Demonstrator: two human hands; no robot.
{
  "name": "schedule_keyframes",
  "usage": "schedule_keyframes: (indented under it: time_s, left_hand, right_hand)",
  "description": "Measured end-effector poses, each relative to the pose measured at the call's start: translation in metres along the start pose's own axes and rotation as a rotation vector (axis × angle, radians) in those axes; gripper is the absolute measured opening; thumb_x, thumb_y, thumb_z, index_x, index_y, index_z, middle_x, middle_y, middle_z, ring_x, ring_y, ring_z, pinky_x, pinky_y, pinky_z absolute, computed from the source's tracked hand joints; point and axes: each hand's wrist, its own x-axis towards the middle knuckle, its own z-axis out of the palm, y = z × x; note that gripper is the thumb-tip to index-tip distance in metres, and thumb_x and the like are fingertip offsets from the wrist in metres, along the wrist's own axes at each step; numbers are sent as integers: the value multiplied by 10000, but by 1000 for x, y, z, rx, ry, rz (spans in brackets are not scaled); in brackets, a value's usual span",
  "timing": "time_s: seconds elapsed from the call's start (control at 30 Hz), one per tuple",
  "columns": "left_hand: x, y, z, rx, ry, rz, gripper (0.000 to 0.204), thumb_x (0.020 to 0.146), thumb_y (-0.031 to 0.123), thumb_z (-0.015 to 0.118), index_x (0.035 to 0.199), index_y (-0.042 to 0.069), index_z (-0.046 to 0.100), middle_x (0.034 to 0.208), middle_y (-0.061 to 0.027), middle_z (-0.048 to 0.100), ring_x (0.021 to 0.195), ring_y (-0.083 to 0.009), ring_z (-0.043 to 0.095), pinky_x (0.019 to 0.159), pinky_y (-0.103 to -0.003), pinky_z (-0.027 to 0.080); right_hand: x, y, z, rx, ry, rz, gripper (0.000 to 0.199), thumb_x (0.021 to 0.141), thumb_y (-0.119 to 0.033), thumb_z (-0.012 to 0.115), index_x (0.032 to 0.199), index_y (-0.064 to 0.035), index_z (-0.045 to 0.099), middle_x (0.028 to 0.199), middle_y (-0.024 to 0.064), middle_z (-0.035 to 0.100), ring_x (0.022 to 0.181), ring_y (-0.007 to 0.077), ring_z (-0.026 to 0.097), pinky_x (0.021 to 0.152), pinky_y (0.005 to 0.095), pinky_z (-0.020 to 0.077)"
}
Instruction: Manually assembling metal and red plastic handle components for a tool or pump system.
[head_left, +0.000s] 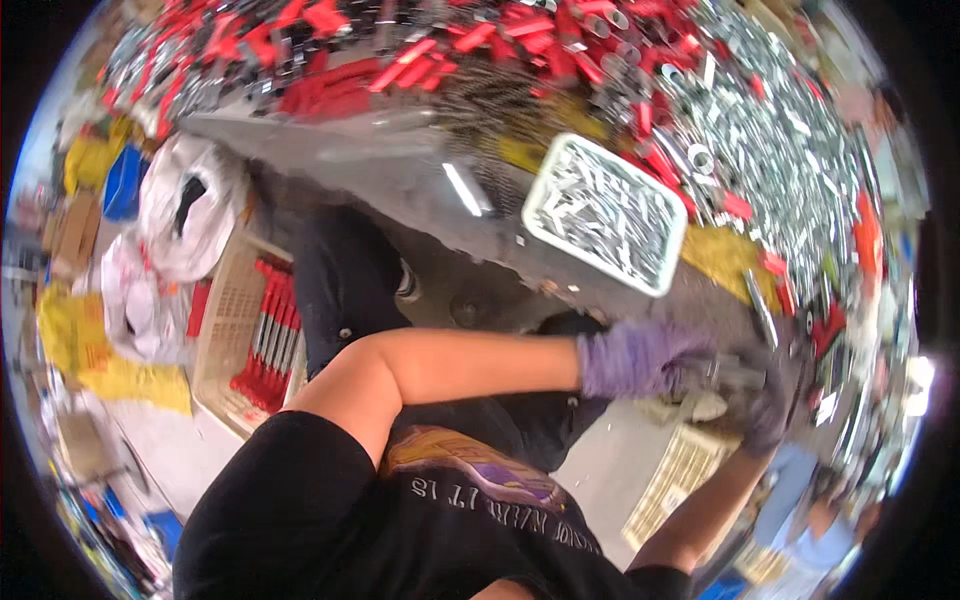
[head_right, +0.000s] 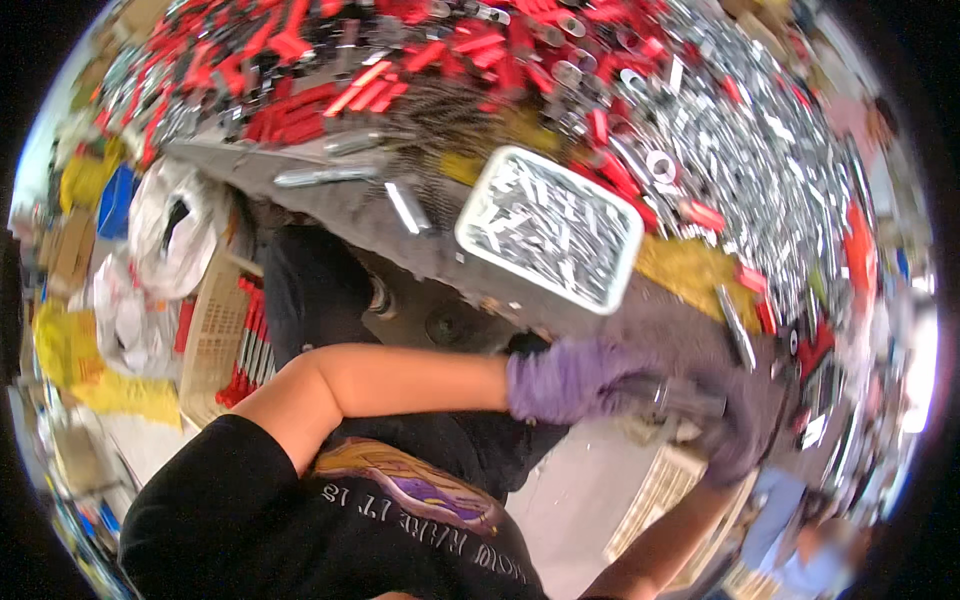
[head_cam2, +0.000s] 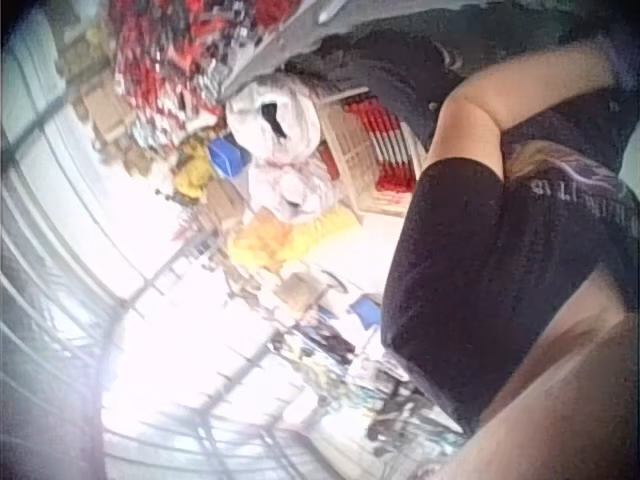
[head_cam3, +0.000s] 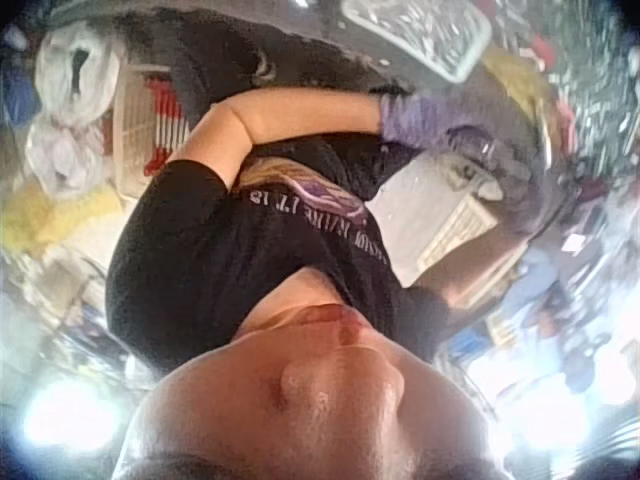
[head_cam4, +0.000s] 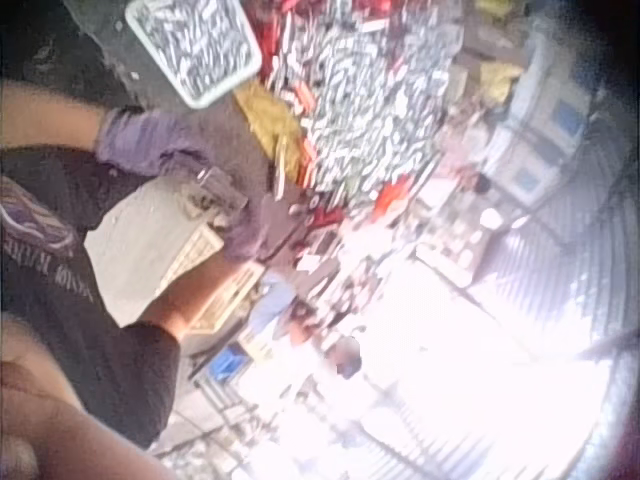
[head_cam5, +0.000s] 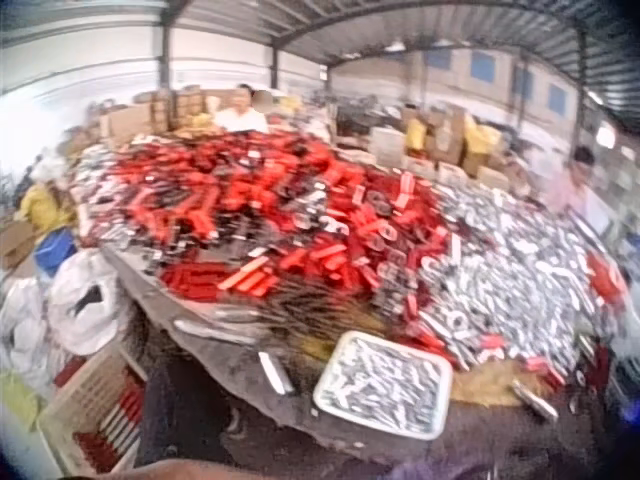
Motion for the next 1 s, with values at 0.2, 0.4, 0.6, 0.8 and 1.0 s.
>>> schedule_keyframes:
  time_s: [0.2, 0.4, 0.6, 0.8, 1.0]
  left_hand:
    - [-80, 51, -87, -130, -64, -138, 295, 851, 309, 626, 1020, 73, 577, 883, -114, 610, 800, -299, 619, 698, -373, 494]
    - [-128, 21, -287, 1307, 245, -178, 321, 809, 296, 599, 1081, 127, 601, 1087, -94, 585, 976, -303, 578, 825, -419, 474]
    - [-132, 4, -345, 1319, -116, -536, 411, 823, 322, 604, 1189, 141, 555, 1206, -94, 509, 1061, -292, 547, 876, -418, 460]
    - [-158, -22, -369, 1101, -10, -250, 425, 804, 378, 651, 1134, 117, 596, 1015, -130, 578, 968, -311, 576, 824, -418, 475]
    - [-154, 32, -326, 430, 172, -335, 361, 790, 236, 715, 1084, 62, 599, 934, -90, 606, 835, -207, 599, 745, -298, 494]
  right_hand:
    - [-36, -55, 51, 760, -96, 256, 575, 669, -417, 798, 972, 7, 556, 838, 122, 626, 674, 209, 627, 596, 302, 491]
    - [11, -98, 66, 717, 0, 332, 672, 705, -518, 739, 1046, 20, 524, 892, 96, 606, 758, 150, 587, 656, 259, 479]
    - [62, -151, 106, 914, 7, 281, 401, 750, -107, 628, 1095, 34, 481, 871, 125, 609, 707, 192, 625, 566, 276, 523]
    - [111, -153, 141, 762, 173, 175, 362, 796, -40, 586, 1143, 24, 507, 922, 79, 603, 764, 136, 607, 586, 261, 518]
    - [165, -148, 151, 960, 180, 237, 403, 825, -86, 568, 1207, 16, 492, 864, 90, 611, 673, 142, 616, 556, 266, 519]
